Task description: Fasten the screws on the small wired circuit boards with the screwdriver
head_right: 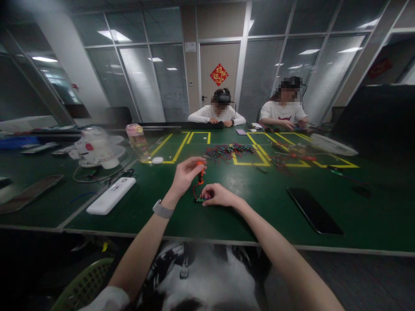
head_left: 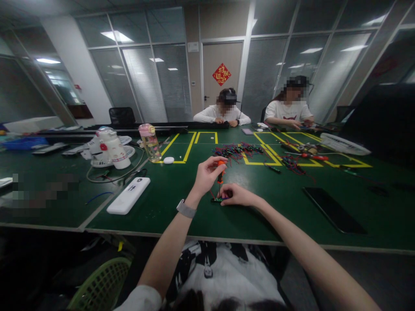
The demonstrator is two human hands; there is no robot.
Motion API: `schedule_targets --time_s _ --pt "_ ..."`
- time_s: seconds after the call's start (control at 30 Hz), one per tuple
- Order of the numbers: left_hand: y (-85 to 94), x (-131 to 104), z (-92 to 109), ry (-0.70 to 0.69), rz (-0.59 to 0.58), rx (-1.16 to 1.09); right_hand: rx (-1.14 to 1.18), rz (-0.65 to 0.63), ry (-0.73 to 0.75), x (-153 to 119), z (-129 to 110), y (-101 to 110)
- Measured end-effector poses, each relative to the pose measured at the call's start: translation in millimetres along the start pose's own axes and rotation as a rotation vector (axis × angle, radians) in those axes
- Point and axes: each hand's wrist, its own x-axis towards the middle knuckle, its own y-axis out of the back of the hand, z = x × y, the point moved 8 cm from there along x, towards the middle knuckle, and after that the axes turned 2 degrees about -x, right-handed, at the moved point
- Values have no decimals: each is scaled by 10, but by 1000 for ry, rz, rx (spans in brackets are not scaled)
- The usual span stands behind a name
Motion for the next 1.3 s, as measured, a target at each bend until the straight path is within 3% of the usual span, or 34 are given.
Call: schedule_targets --time_s 0.2,0.5,0.77,0.93,1.13,1.3 --pt "72 -10 57 -74 81 191 1 -20 14 -2 4 -3" --pt "-56 -16 -21 77 -52 -161 -1 -24 9 1 -4 0" --pt "59 2 97 -39 44 94 3 -25 -3 -2 4 -3" --pt "79 -15 99 -71 94 142 -3 -27 -7 0 16 -3" --pt "17 -28 73 -39 34 46 -8 -33 -8 13 4 -3" --pt "57 -25 37 0 65 -20 -13 -24 -17 -1 -21 -11"
